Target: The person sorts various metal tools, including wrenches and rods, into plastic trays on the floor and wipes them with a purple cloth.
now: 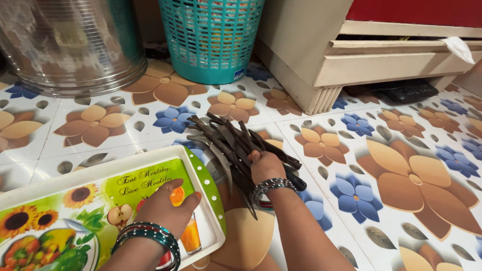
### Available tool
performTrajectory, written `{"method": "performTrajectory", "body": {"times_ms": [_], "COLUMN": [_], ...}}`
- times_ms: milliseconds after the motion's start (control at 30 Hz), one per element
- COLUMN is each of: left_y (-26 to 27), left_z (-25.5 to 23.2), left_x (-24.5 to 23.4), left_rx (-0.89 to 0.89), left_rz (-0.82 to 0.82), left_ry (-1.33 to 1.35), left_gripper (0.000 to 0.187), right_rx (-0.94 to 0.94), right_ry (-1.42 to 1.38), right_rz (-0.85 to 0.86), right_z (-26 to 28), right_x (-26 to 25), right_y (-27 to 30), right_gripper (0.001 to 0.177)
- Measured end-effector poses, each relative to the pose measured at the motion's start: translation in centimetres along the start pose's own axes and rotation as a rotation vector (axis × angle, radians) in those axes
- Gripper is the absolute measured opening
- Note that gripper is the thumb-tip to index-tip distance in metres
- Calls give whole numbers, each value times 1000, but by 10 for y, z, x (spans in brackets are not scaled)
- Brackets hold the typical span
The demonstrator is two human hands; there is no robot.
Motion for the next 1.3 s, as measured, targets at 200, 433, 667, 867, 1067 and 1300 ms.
{"method": "performTrajectory", "body": {"times_ms": [200,433,667,867,1067,1300], "left_y": [3,11,20,22,30,20], "left_z": [-8,-5,-2,3,19,68], "left_x": [-15,-39,-58,-61,-69,-72], "left_rx": [53,196,37,384,361,306], "left_rz": [-103,-314,-54,78,60,-138], "left_ry": [90,-72,539,1230,1523,1657], "left_gripper": [71,81,125,60,30,39], "right_rx": [-59,-262,-405,-583,-770,-695], "right_ry": [-148,-313,-417,-245,57,195], "right_rz": [183,385,713,728,566,433], "right_z": [12,57,107,163,193,208], "right_x": [-13,-7,-2,13,44,69], "right_y": [18,33,58,89,121,154], "right_gripper": [37,33,34,35,31,37]}}
Point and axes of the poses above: each hand's wrist, its own y-axis away from the middle knuckle, its own x-axis out of the palm, z = x × y, the point moved 4 cm from there along -y, towards the middle knuckle, and after that the axes turned 15 degrees about z, right-handed, at the moved point
